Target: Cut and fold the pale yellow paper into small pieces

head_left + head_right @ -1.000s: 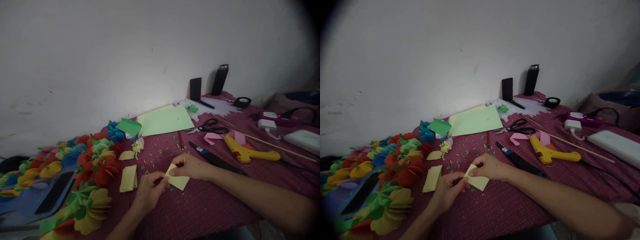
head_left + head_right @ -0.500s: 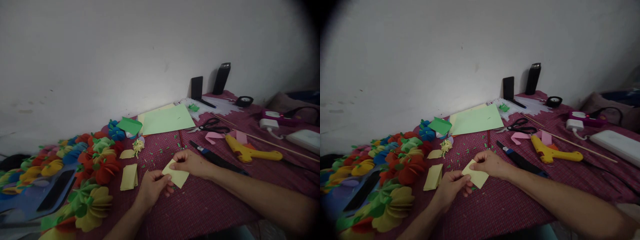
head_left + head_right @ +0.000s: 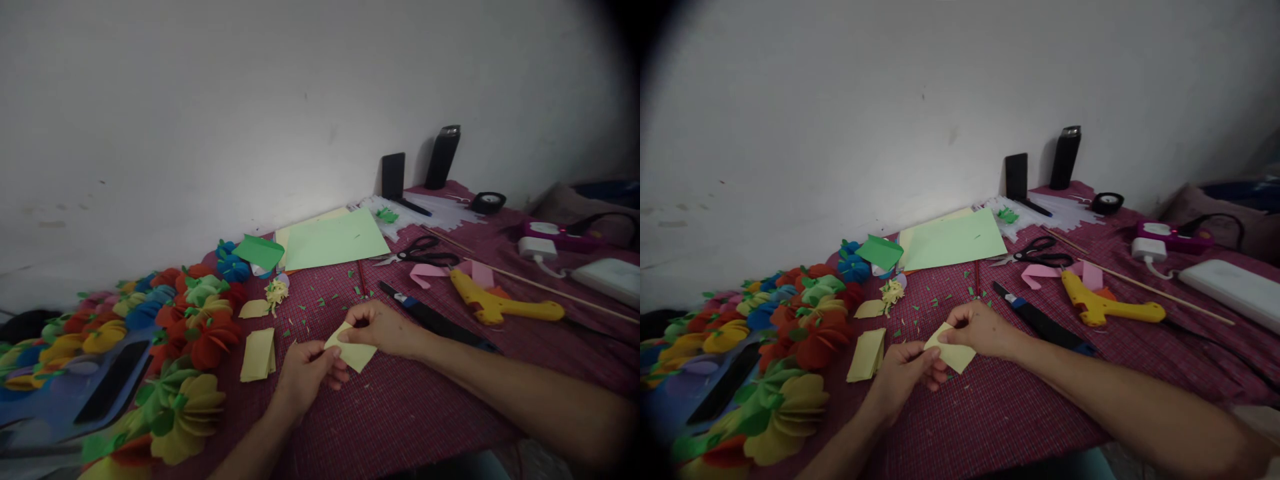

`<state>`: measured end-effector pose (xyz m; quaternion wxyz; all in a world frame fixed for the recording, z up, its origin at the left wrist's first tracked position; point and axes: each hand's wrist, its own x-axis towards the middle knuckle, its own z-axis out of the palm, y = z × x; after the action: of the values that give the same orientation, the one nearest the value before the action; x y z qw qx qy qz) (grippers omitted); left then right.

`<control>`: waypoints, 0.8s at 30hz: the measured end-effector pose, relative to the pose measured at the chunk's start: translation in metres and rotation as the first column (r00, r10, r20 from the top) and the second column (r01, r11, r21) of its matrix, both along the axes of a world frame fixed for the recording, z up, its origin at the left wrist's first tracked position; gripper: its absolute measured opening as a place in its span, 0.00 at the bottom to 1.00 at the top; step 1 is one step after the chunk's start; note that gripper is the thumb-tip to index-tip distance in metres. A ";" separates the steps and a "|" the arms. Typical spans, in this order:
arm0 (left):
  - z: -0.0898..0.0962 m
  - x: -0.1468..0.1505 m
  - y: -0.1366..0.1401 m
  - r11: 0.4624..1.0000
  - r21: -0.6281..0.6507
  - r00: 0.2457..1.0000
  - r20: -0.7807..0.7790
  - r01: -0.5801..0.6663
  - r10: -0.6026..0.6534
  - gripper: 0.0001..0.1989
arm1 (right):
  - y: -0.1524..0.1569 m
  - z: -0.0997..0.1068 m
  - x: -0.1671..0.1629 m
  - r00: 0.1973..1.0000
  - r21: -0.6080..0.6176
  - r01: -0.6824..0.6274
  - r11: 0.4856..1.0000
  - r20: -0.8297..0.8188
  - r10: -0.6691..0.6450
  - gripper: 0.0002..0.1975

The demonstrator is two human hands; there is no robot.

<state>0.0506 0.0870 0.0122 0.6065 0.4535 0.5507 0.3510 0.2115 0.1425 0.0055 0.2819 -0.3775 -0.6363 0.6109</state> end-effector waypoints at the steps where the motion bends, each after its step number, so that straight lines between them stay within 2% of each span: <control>1: 0.000 0.000 0.000 1.000 0.003 1.000 0.003 0.000 0.000 0.13 | 0.000 0.001 0.000 1.000 0.007 -0.002 1.000 0.007 0.002 0.10; 7: 0.002 -0.003 0.000 1.000 0.006 1.000 0.006 0.002 -0.002 0.13 | -0.001 0.014 0.005 0.990 -0.015 -0.136 0.991 -0.029 0.135 0.14; 12: 0.002 -0.005 0.000 1.000 0.027 1.000 0.016 -0.001 0.000 0.13 | 0.002 0.019 0.011 0.990 -0.026 -0.124 0.992 -0.074 0.122 0.17; 24: 0.001 -0.006 0.000 0.997 0.072 0.999 0.003 0.039 -0.039 0.12 | 0.003 0.025 0.013 0.981 -0.110 -0.156 0.982 -0.129 0.142 0.16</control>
<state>0.0443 0.0866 0.0129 0.5979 0.4849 0.5274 0.3596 0.2240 0.1451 0.0307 0.2501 -0.3072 -0.6068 0.6891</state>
